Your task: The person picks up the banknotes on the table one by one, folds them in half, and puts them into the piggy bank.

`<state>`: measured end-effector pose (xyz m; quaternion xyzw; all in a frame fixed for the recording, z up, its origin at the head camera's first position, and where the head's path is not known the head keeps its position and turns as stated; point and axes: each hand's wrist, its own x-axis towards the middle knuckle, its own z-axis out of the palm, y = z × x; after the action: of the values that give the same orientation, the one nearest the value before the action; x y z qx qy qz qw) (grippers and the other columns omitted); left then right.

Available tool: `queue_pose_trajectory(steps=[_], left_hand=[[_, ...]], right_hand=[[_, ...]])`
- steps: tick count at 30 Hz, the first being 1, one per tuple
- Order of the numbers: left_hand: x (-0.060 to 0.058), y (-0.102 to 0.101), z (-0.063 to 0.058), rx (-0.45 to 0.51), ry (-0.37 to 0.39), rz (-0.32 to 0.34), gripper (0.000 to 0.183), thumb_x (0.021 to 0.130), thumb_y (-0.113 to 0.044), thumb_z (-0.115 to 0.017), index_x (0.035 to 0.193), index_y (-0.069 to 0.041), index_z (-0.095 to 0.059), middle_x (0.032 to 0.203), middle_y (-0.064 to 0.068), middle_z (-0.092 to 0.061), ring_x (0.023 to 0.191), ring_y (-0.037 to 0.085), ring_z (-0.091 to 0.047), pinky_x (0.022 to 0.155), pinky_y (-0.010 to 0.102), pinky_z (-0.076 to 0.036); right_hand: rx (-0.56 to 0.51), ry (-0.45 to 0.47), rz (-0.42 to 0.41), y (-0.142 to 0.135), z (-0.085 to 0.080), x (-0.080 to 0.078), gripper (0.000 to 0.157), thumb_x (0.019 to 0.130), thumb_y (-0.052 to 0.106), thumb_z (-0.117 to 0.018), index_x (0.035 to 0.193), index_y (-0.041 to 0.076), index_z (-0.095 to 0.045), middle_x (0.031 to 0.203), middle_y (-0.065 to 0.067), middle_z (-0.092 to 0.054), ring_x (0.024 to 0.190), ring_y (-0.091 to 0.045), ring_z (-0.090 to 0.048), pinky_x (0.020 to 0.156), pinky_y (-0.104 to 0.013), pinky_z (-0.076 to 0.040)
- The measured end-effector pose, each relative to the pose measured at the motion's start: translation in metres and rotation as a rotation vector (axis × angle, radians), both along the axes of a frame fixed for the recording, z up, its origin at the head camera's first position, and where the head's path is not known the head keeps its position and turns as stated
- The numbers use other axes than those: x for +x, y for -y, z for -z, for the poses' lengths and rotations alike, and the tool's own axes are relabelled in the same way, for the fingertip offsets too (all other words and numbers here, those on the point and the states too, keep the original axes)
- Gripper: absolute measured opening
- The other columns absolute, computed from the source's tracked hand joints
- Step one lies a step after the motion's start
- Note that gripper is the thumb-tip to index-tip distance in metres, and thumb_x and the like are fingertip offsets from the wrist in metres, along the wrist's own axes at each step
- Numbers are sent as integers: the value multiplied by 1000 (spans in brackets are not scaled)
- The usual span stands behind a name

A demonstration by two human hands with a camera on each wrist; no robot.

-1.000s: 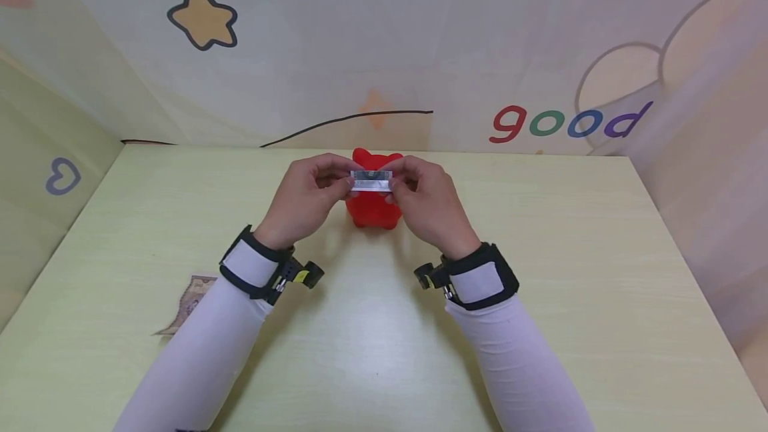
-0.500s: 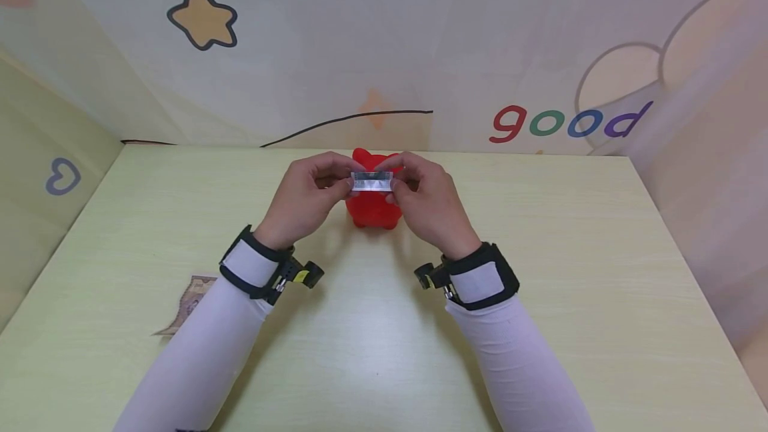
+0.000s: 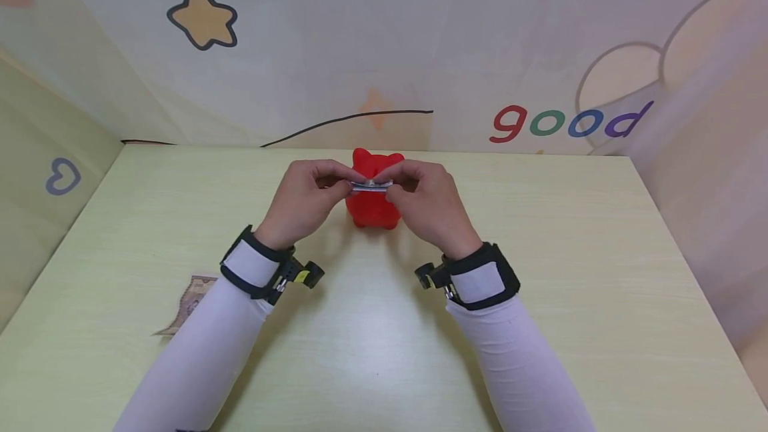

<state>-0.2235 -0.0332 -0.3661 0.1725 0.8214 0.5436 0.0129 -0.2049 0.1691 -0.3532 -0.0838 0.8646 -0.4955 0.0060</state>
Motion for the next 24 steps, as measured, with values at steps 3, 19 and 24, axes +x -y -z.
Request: queue_pose_trajectory(steps=[3,19,24], left_hand=[[1,0,-1,-7,6,-8,19,92,-9,-60,102,-13,-75,99,-1,-70,85,9,-59,73,32,-54],[0,-2,2,7,56,74,21,93,-22,-64,112,-12,-67,95,-1,-69,82,13,-63,76,37,-57],[0,-3,2,73,107,119,16,93,-16,-66,106,-8,-71,81,4,-71,76,22,-67,78,44,-58]], right_hand=[[9,5,3,0,0,0,20,89,11,-62,107,14,-72,100,-2,-67,89,-19,-57,72,-40,-53],[12,-77,-21,0,1,-1,17,90,8,-66,105,13,-69,99,-2,-68,84,-15,-60,76,-40,-56],[-3,-103,-23,1,1,-1,19,89,9,-68,107,12,-65,97,-2,-67,80,-15,-61,72,-39,-56]])
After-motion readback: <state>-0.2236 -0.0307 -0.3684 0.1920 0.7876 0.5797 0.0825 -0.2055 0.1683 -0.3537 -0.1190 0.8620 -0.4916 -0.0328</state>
